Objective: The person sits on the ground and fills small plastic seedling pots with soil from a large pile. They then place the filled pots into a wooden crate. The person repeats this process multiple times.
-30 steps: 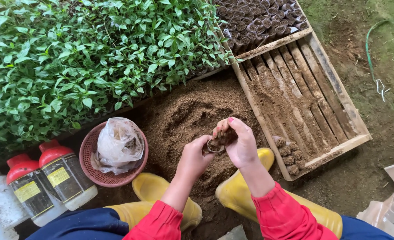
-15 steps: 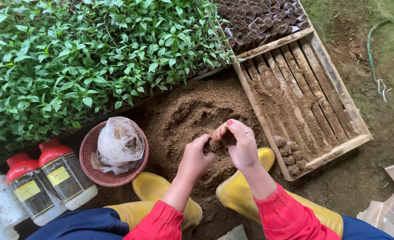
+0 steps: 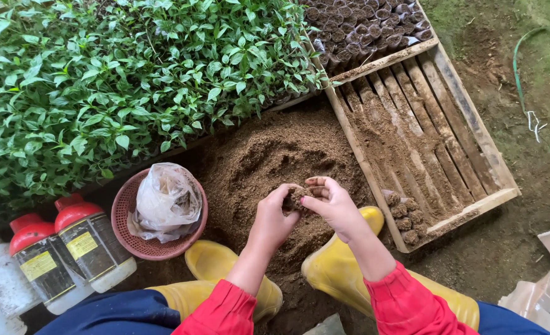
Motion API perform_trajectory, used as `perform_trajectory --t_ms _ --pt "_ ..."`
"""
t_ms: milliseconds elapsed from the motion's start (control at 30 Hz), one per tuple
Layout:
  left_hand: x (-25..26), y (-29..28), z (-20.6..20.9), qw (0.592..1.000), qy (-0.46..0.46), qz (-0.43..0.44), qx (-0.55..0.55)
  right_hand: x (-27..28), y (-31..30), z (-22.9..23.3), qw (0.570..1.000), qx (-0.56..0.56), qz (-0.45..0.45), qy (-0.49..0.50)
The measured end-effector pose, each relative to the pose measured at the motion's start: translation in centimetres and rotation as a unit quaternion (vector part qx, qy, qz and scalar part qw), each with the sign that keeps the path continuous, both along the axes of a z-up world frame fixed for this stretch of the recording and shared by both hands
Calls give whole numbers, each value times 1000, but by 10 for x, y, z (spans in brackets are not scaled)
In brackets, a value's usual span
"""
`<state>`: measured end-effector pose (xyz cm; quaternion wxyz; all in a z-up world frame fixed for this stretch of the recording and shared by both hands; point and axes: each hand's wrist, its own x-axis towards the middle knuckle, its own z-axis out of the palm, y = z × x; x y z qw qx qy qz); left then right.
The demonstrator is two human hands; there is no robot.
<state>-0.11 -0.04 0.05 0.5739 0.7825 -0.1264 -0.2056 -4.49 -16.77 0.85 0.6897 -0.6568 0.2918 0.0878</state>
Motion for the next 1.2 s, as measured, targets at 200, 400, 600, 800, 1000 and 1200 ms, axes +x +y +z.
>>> perform_trajectory --t_ms 200,400,600,800,1000,1200 --pt "-3 -1 8 999 -38 -7 6 14 -1 -9 996 -81 1 29" --pt "0 -2 13 1000 19 -10 9 23 14 21 987 -151 42 39" --pt "0 -1 6 999 47 -5 12 30 -10 24 995 -20 93 14" --pt "0 -1 9 998 59 10 28 20 -64 -97 993 -94 76 20" --pt "-2 -2 -4 999 18 1 38 -16 7 -161 917 -355 160 82" --pt "-2 -1 4 999 36 0 40 -39 -32 -241 934 -300 134 143"
